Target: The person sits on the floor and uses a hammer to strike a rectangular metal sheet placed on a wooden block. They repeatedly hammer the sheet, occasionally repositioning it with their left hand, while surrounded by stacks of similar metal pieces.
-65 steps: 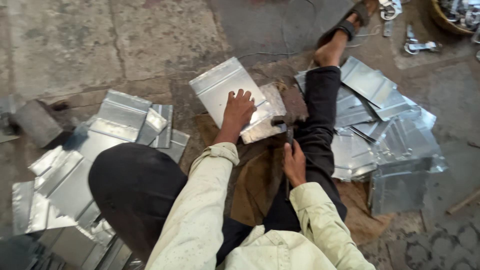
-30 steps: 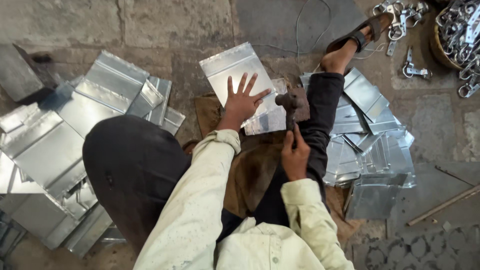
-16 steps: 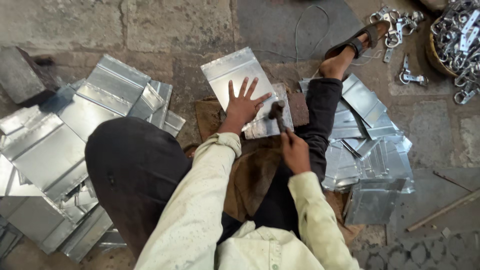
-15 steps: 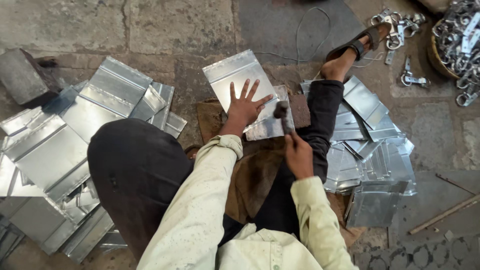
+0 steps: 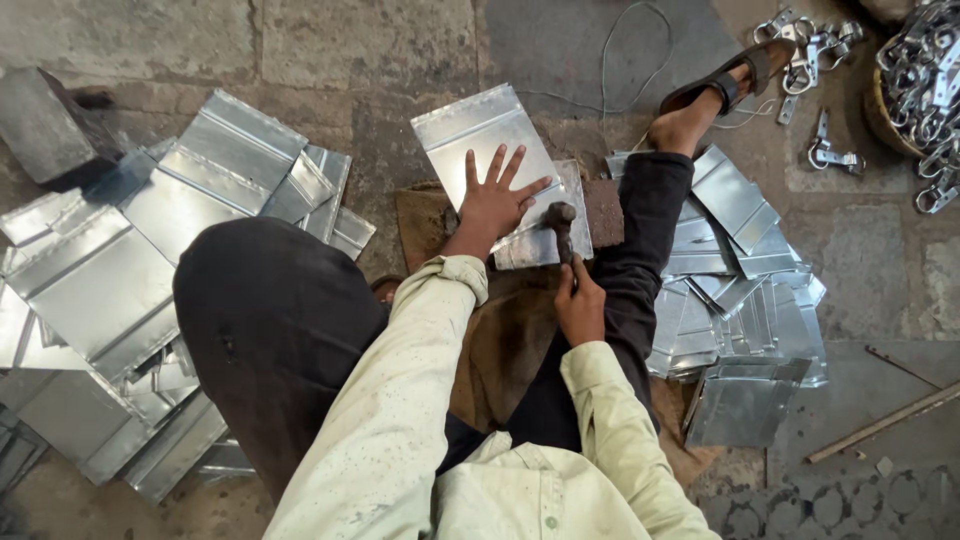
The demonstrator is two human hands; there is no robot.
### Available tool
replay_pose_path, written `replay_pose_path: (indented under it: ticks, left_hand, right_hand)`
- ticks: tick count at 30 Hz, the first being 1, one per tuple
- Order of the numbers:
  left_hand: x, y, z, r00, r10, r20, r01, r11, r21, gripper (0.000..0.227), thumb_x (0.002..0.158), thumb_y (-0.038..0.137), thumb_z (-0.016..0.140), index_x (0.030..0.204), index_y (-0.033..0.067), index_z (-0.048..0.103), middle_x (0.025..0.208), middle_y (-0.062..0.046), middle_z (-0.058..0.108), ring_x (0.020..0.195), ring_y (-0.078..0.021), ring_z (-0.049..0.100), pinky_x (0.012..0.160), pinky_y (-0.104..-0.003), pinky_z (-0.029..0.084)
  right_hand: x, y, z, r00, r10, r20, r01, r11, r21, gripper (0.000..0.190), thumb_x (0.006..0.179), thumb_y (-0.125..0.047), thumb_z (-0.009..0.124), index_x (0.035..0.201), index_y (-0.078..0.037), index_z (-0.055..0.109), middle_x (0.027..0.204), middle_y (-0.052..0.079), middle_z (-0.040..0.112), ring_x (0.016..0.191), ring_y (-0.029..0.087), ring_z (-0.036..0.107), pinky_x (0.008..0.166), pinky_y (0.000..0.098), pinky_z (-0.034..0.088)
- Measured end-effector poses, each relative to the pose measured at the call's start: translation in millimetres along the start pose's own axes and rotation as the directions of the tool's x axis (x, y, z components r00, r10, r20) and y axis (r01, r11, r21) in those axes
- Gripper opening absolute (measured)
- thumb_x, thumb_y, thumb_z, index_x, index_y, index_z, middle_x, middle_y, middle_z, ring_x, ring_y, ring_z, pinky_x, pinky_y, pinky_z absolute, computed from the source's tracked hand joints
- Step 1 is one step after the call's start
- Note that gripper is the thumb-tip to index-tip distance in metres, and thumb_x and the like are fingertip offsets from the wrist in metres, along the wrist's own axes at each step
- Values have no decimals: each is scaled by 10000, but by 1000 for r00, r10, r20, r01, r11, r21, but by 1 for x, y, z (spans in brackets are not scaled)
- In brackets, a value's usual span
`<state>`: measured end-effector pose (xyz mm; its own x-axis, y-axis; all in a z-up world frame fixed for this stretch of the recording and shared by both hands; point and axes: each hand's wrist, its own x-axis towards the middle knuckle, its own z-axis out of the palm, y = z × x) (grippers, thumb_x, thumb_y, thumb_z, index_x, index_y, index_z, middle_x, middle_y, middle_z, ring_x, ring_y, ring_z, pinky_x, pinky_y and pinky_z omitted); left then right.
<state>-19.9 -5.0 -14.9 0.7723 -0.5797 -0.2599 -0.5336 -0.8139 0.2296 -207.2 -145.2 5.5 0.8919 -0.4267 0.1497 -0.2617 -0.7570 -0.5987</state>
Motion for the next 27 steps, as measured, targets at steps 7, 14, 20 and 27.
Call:
replay_pose_path:
  ticks: [7, 14, 20, 27]
  left_hand:
    - [-5, -28, 42, 733, -665, -139, 490, 659, -570, 835, 1018, 674, 587, 1582, 150, 266, 1672, -225, 225, 1456, -407, 405, 1233, -699, 197]
    - [23, -34, 99, 576, -805, -142, 148, 273, -951, 1045, 837, 557, 811, 1501, -22, 248, 1351, -340, 546, 1183, -473, 611, 929, -523, 545]
    - [27, -31, 92, 599, -793, -108, 183, 268, -946, 994, 857, 543, 793, 1478, -36, 276, 1178, -329, 648, 1061, -485, 663, 823, -548, 548]
    - [37, -30, 102, 511, -796, -325, 84, 423, -902, 984, 842, 482, 860, 1423, -63, 282, 1159, -389, 621, 1014, -532, 646, 770, -558, 539]
  right_hand:
    - [8, 38, 14, 998, -37, 47, 36, 999, 12, 357, 1024, -250, 626, 1230, 34, 696, 1001, 308, 706, 935, 461, 693, 782, 474, 543]
    - [40, 7, -33, 927, 214, 309, -276, 945, 173, 383, 1063, -285, 598, 1266, 34, 661, 804, 200, 669, 669, 268, 618, 627, 407, 460]
    - [-10, -3, -18, 994, 96, -46, -68, 901, 429, 379, 1101, -269, 598, 1335, 26, 648, 834, 165, 614, 652, 234, 554, 592, 370, 434]
    - [-3, 1, -11, 998, 44, 46, -53, 978, 203, 405, 1047, -261, 634, 1356, 1, 634, 913, 236, 724, 786, 332, 690, 707, 392, 542]
